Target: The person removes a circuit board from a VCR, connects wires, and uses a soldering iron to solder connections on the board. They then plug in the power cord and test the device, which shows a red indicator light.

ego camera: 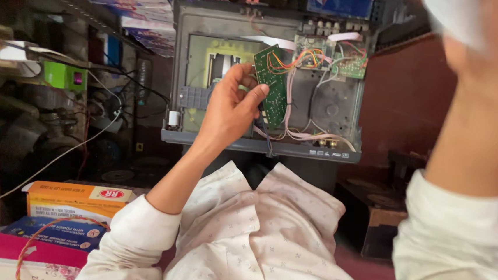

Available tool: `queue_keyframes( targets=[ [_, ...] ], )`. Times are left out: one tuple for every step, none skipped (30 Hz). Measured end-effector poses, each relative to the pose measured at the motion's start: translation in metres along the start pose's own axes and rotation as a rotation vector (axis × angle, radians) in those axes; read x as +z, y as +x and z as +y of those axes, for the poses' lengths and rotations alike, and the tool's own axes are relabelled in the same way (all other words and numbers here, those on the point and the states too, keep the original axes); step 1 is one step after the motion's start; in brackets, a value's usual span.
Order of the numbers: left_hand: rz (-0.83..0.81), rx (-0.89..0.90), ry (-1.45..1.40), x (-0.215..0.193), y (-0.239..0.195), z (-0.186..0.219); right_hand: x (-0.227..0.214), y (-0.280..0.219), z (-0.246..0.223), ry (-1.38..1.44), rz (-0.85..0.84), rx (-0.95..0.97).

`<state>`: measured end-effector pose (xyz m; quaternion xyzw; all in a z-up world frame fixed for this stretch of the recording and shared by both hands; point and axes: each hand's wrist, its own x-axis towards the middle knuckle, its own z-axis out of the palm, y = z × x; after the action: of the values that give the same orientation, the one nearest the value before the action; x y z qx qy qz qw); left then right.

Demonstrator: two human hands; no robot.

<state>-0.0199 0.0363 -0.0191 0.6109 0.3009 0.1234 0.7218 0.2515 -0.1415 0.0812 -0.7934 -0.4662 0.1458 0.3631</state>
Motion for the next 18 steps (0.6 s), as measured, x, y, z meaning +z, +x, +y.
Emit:
queue_keyframes(
  targets=[
    [-0.015, 0.029, -0.002, -0.001, 0.000, -0.002, -0.001, -0.020, 0.005, 0.086, -0.007, 0.047],
    [-0.025, 0.062, -0.004, -0.002, 0.000, -0.004, 0.000, -0.038, 0.011, 0.211, -0.014, 0.076],
    [-0.036, 0.094, -0.007, -0.001, 0.000, -0.005, 0.002, -0.056, 0.016, 0.332, -0.015, 0.102],
    [-0.043, 0.110, -0.009, 0.000, -0.002, -0.005, 0.007, -0.072, 0.018, 0.499, -0.011, 0.118],
    [-0.051, 0.125, -0.011, 0.002, -0.005, -0.005, 0.012, -0.089, 0.019, 0.694, 0.011, 0.213],
    [-0.054, 0.140, -0.010, 0.003, -0.008, -0.004, 0.020, -0.105, 0.019, 0.901, 0.051, 0.299],
    [-0.052, 0.145, -0.009, 0.005, -0.010, -0.003, 0.026, -0.122, 0.017, 1.129, 0.150, 0.488],
    [-0.051, 0.151, -0.005, 0.006, -0.012, -0.002, 0.029, -0.132, 0.019, 1.195, 0.161, 0.496],
    [-0.050, 0.158, -0.001, 0.007, -0.013, 0.001, 0.035, -0.139, 0.022, 1.259, 0.172, 0.504],
    [-0.056, 0.157, -0.008, 0.008, -0.012, 0.004, 0.039, -0.145, 0.025, 1.323, 0.182, 0.512],
    [-0.063, 0.157, -0.016, 0.008, -0.012, 0.007, 0.042, -0.150, 0.028, 1.286, 0.164, 0.430],
    [-0.069, 0.157, -0.023, 0.008, -0.012, 0.009, 0.043, -0.155, 0.032, 1.247, 0.146, 0.348],
    [-0.053, 0.158, -0.002, 0.008, -0.013, 0.011, 0.044, -0.158, 0.035, 1.207, 0.130, 0.266],
    [-0.038, 0.157, 0.020, 0.009, -0.014, 0.013, 0.044, -0.159, 0.039, 1.020, 0.098, 0.244],
    [-0.022, 0.156, 0.041, 0.010, -0.014, 0.015, 0.045, -0.156, 0.042, 0.834, 0.067, 0.220],
    [-0.024, 0.154, -0.004, 0.012, -0.015, 0.017, 0.046, -0.153, 0.044, 0.646, 0.041, 0.195],
    [-0.025, 0.153, -0.049, 0.014, -0.017, 0.019, 0.047, -0.150, 0.044, 0.489, 0.022, 0.193],
    [-0.025, 0.149, -0.095, 0.017, -0.020, 0.021, 0.048, -0.146, 0.044, 0.333, -0.001, 0.191]
  ],
)
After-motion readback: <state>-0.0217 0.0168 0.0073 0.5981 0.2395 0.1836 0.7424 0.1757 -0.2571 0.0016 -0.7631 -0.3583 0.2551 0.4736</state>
